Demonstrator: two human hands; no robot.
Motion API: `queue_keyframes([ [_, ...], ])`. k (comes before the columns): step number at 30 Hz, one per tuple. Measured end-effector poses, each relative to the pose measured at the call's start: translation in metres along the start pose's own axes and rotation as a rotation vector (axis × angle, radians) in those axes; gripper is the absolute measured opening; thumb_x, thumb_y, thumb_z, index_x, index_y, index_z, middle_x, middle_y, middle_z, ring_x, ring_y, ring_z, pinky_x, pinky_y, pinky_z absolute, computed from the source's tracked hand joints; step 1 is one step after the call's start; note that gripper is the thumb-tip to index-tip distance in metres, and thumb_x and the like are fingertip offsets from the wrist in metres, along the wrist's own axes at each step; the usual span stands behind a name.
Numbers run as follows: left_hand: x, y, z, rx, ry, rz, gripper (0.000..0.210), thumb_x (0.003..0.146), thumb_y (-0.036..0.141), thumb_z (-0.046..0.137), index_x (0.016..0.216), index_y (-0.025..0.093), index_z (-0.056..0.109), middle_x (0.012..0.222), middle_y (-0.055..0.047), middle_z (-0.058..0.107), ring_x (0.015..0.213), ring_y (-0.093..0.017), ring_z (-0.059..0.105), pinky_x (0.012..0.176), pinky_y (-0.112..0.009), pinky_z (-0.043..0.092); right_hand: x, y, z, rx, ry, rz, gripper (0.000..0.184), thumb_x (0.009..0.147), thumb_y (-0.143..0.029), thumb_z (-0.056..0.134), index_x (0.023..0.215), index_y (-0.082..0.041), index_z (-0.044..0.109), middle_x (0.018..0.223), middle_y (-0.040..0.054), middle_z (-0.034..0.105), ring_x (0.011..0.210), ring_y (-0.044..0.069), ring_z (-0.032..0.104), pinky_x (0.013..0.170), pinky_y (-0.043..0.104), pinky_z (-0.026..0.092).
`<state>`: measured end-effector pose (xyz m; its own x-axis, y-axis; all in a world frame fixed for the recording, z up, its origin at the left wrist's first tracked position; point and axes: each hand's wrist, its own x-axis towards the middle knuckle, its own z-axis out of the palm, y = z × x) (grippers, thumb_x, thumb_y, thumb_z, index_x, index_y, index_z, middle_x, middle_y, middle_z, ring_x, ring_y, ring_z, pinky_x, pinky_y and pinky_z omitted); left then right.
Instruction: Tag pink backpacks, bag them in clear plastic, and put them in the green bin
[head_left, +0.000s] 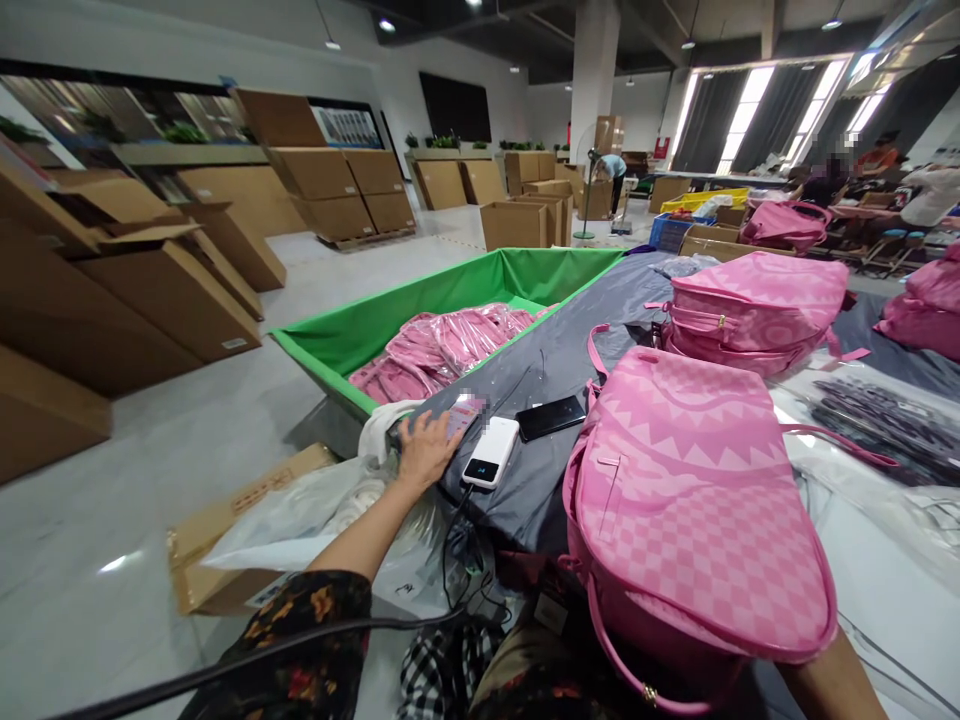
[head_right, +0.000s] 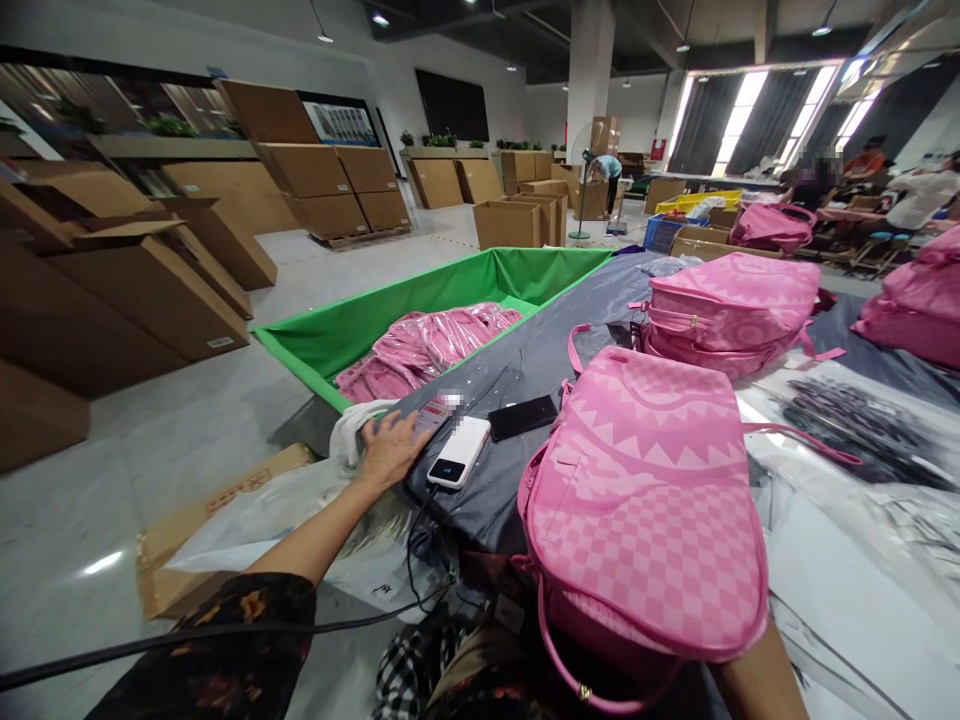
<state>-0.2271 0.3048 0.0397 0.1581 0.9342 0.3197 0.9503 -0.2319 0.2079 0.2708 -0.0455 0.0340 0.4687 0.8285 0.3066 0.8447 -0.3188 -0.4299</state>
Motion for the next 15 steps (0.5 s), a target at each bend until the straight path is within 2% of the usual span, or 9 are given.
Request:
queue_keyframes([
  [2, -0.004, -0.005, -0.008, 0.021, 0.078, -0.054, 0.042, 0.096, 0.036, 0.040, 0.112, 0.013, 0.071, 0.104, -0.018, 0.073, 0.116, -0.036, 0.058, 0.113, -0.057, 0.023, -0.001, -0.005, -0.002, 0.010, -0.001, 0.007, 0.041, 0.082, -0.045, 0.065, 0.119, -0.029, 0.073, 0.120, 0.0107, 0.071, 0.113, 0.035, 0.066, 0.078, 0.043, 0.060],
  [4, -0.008, -0.007, -0.015, 0.022, 0.116, -0.102, 0.043, 0.097, 0.034, 0.035, 0.102, 0.015, 0.074, 0.094, -0.016, 0.073, 0.106, -0.034, 0.060, 0.112, -0.057, 0.024, -0.005, -0.012, -0.004, 0.026, -0.010, 0.003, 0.042, 0.089, -0.047, 0.066, 0.126, -0.028, 0.067, 0.130, 0.0098, 0.065, 0.120, 0.031, 0.062, 0.092, 0.045, 0.056],
  [7, -0.011, -0.006, -0.016, 0.005, 0.140, -0.119, 0.039, 0.097, 0.030, 0.038, 0.109, 0.018, 0.073, 0.102, -0.015, 0.073, 0.112, -0.032, 0.059, 0.112, -0.054, 0.024, -0.009, -0.020, -0.005, 0.049, -0.013, -0.008, 0.042, 0.095, -0.047, 0.064, 0.132, -0.026, 0.060, 0.137, 0.0091, 0.059, 0.123, 0.026, 0.058, 0.101, 0.047, 0.051],
  [11, -0.005, 0.002, -0.004, -0.045, 0.101, -0.101, 0.039, 0.094, 0.024, 0.043, 0.124, 0.018, 0.066, 0.113, -0.014, 0.074, 0.125, -0.031, 0.054, 0.112, -0.051, 0.025, -0.005, -0.022, -0.003, 0.064, 0.016, -0.001, 0.038, 0.091, -0.046, 0.067, 0.124, -0.028, 0.066, 0.134, 0.0091, 0.062, 0.121, 0.028, 0.060, 0.094, 0.044, 0.056],
  [13, 0.000, 0.004, 0.002, -0.071, 0.066, -0.096, 0.040, 0.092, 0.024, 0.046, 0.127, 0.017, 0.064, 0.114, -0.013, 0.075, 0.130, -0.032, 0.050, 0.111, -0.051, 0.026, 0.001, -0.018, -0.002, 0.065, 0.037, 0.006, 0.035, 0.082, -0.045, 0.069, 0.114, -0.032, 0.073, 0.126, 0.0089, 0.068, 0.121, 0.032, 0.062, 0.083, 0.041, 0.060],
  [15, 0.004, 0.005, 0.008, -0.090, 0.038, -0.110, 0.041, 0.092, 0.024, 0.047, 0.129, 0.016, 0.062, 0.116, -0.014, 0.074, 0.133, -0.033, 0.048, 0.110, -0.052, 0.028, 0.006, -0.011, -0.001, 0.064, 0.050, 0.011, 0.035, 0.077, -0.046, 0.067, 0.107, -0.031, 0.077, 0.115, 0.0107, 0.072, 0.114, 0.035, 0.065, 0.074, 0.042, 0.061],
])
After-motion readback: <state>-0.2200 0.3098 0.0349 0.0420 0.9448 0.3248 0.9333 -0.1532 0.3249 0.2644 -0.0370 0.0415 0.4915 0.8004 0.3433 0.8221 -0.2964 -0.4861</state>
